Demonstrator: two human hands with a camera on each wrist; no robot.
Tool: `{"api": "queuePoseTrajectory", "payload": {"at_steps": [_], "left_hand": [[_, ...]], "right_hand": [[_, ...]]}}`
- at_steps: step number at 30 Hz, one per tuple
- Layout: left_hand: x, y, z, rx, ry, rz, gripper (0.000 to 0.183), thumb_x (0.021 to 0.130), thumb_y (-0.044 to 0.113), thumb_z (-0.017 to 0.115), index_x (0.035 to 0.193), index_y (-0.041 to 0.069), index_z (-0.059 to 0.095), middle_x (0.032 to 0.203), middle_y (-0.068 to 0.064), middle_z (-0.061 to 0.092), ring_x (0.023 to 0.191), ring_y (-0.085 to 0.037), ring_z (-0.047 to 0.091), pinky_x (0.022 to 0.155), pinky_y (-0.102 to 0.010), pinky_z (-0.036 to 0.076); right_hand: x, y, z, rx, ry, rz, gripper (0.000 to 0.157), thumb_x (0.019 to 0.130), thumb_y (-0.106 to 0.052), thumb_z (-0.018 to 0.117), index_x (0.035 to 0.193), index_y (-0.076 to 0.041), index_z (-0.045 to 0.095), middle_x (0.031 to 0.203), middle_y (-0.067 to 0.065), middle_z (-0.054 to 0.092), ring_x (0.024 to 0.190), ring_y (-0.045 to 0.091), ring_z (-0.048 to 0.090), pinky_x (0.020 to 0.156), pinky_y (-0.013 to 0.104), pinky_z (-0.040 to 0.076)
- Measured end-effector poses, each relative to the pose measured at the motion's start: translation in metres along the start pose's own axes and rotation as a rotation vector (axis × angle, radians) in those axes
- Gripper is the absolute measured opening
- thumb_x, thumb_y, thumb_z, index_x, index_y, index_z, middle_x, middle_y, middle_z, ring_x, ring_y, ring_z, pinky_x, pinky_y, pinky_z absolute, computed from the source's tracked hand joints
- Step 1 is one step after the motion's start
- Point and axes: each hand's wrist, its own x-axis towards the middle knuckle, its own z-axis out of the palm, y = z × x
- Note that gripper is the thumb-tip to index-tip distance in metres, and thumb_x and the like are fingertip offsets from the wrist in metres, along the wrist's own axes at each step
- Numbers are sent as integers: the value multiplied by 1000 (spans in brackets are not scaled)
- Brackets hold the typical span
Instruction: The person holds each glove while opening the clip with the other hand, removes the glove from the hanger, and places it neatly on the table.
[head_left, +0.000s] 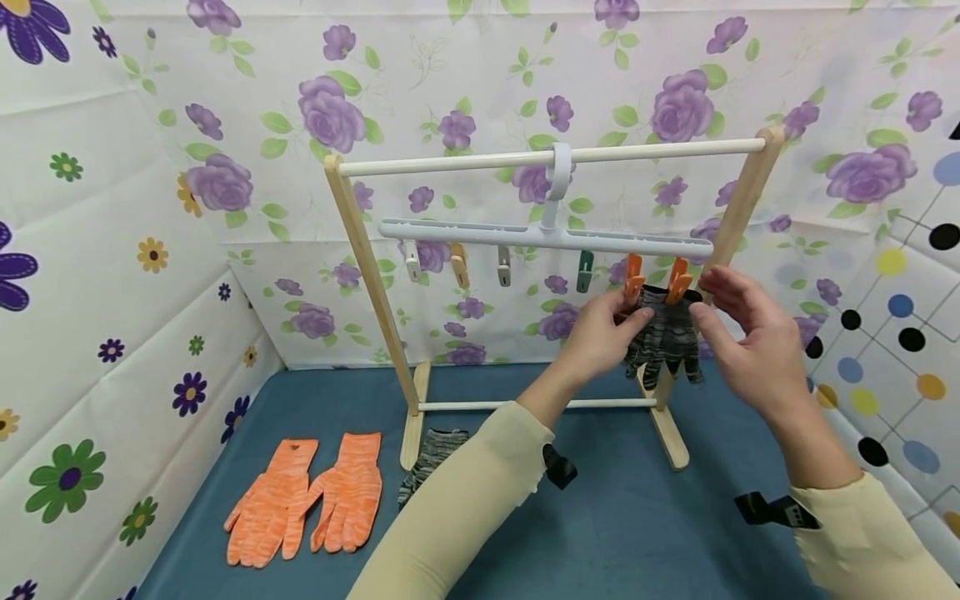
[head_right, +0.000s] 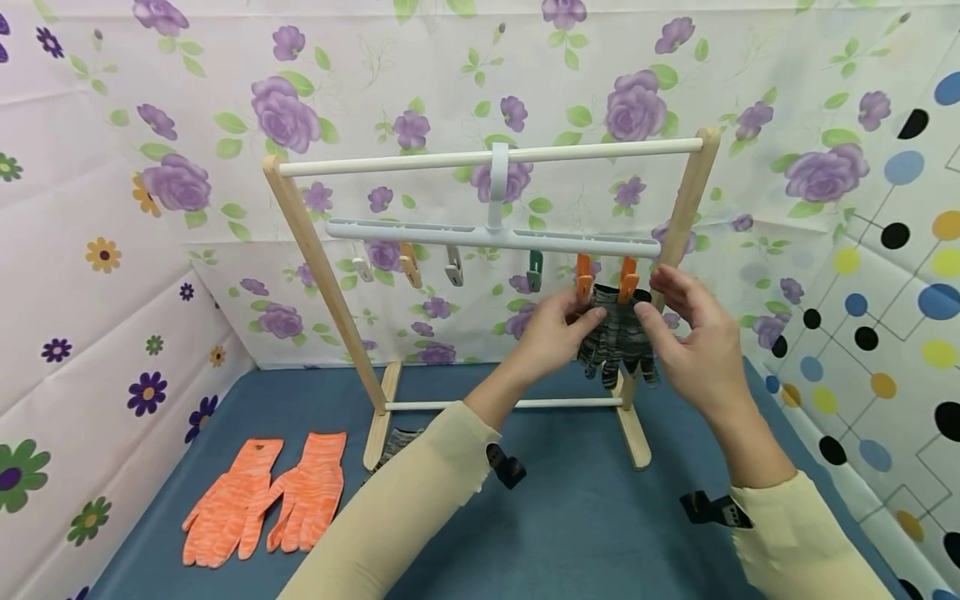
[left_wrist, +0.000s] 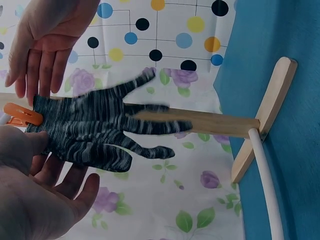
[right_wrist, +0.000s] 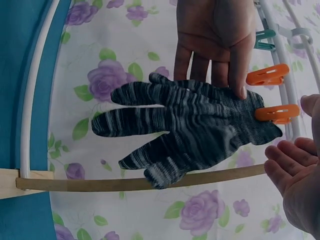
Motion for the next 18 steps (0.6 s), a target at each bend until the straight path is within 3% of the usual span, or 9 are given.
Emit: {"api": "queuePoseTrajectory", "payload": {"at_steps": [6,11,14,18], "left_hand": [[-5,-1,-1,-18,-26,53,20,110,27,62,115,10,71,99,5,69,87,-6,63,72,-23,51],[-9,-1,0,-28,-51,41,28,111,28,61,124,6,71,107,2,71,91,-5,64,76,-22,53],[-10,-1,1,-32,-63,35,29,111,29,61,125,6,71,108,2,72,92,-4,64,78,-21,53],[-12,-2,1,-35,-73,67,21,111,27,61,114,9,72,95,5,69,82,-7,61,70,-21,50]], "right_hand": [[1,-2,3,40,-37,32,52,104,-10,71,154,-5,55,142,20,64,124,-1,60,103,13,44],[2,-4,5,110,-82,100,48,107,-12,66,153,-5,55,141,19,63,120,-2,60,95,9,47],[2,-6,6,153,-95,133,44,109,-14,63,152,-4,57,135,10,66,116,3,64,90,10,49],[3,-8,9,204,-94,164,40,109,-15,63,148,-2,60,125,-3,67,111,7,66,89,12,51]]}}
